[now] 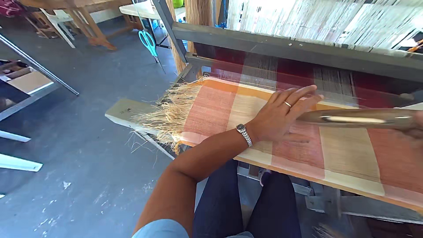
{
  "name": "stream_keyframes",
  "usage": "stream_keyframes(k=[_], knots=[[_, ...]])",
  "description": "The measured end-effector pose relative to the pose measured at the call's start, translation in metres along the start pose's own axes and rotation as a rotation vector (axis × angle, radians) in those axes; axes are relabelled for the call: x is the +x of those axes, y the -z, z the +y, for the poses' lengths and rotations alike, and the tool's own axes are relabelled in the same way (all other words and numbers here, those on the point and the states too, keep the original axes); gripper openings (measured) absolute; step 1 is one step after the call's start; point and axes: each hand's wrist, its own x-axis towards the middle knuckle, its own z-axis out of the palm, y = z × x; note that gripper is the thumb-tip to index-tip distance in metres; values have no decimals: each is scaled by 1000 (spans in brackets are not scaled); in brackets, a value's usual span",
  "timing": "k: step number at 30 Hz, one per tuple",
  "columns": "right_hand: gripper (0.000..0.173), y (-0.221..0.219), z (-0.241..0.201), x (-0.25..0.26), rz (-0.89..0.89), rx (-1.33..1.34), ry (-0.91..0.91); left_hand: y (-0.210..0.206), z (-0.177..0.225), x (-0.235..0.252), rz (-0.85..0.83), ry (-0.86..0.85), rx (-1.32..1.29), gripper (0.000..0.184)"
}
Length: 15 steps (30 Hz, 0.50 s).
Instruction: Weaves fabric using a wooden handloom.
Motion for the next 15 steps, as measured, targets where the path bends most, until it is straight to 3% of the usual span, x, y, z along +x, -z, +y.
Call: stream_keyframes(k=[3,7,8,10,11,15], knots=[[27,-61,25,-21,-61,137,-13,-5,2,-4,-221,8,33,105],[26,-103,31,-31,-201,224,-14,-8,-8,-9,-306,81,116,57],[37,-100,34,-26,-281,102,75,-6,-11,-9,-290,96,138,53],[72,-83,43,-5,-407,-390,318,0,-17,-9,-257,112,174,55],[79,-73,49,9,-414,-605,423,3,-19,-8,-239,119,185,57],[60,-29,71,50,-298,-1022,637,7,-24,-5,-182,159,193,59]])
